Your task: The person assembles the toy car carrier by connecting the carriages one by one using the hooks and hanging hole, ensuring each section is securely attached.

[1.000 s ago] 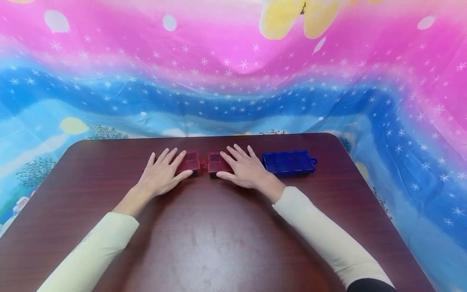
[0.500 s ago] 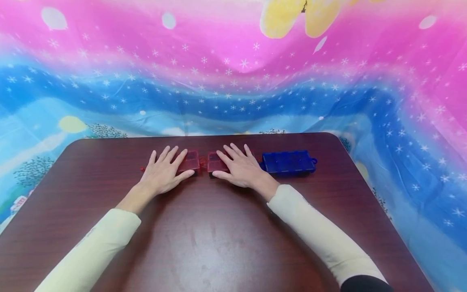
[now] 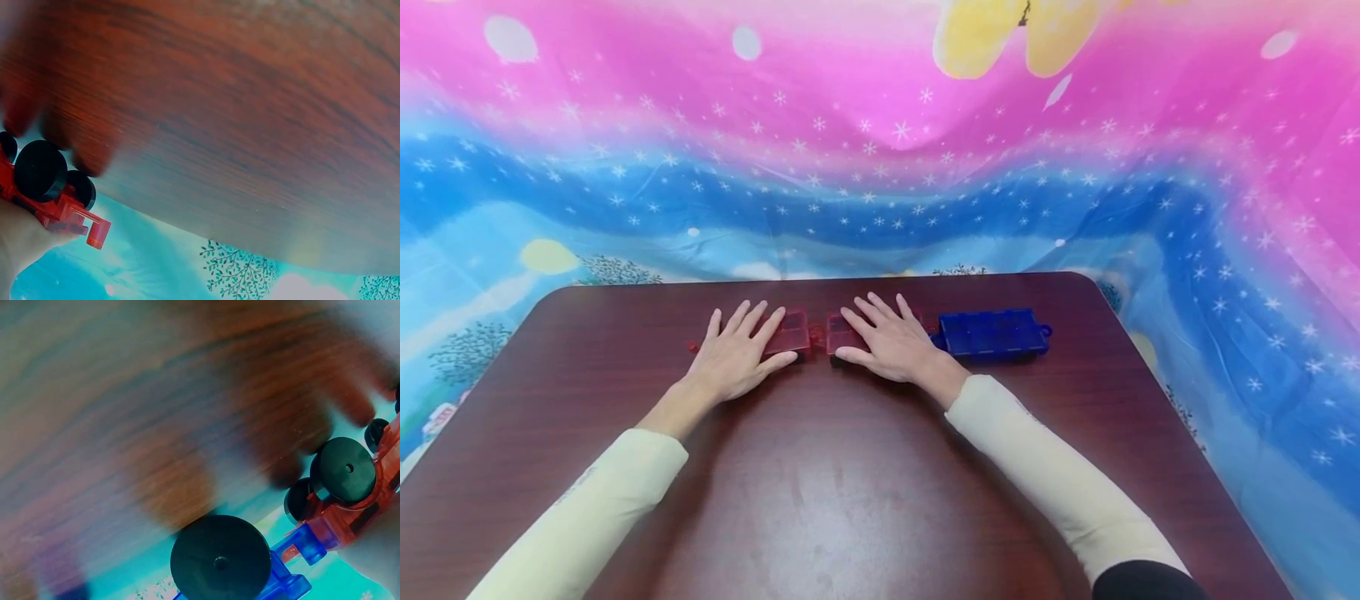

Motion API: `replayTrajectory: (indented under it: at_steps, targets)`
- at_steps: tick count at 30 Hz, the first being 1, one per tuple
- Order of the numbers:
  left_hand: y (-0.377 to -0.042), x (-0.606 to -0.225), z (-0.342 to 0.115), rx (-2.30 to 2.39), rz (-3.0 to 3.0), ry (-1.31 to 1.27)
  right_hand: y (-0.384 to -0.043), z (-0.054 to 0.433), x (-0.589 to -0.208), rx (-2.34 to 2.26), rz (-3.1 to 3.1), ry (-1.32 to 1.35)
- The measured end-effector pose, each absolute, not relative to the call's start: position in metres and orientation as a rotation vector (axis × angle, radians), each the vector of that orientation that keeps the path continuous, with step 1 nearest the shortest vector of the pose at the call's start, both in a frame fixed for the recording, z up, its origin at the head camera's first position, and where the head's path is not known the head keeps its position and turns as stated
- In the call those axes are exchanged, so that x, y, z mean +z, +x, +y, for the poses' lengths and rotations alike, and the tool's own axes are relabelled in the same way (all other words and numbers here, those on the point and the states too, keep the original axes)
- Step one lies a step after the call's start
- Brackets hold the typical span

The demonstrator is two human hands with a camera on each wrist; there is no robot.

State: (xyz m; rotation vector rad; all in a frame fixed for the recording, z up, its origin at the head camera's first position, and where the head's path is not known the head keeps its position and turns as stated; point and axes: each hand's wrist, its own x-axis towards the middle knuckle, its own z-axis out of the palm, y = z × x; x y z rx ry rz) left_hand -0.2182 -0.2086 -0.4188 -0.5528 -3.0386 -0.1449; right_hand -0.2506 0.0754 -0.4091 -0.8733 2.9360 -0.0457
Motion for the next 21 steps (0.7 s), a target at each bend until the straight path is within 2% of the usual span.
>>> replayTrajectory:
  at_steps: [21]
  targets:
    - [-0.212, -0.419, -0.219, -0.280, -2.995, -0.577, -0.250, 0.076, -0.411, -0.027, 2.934, -0.880]
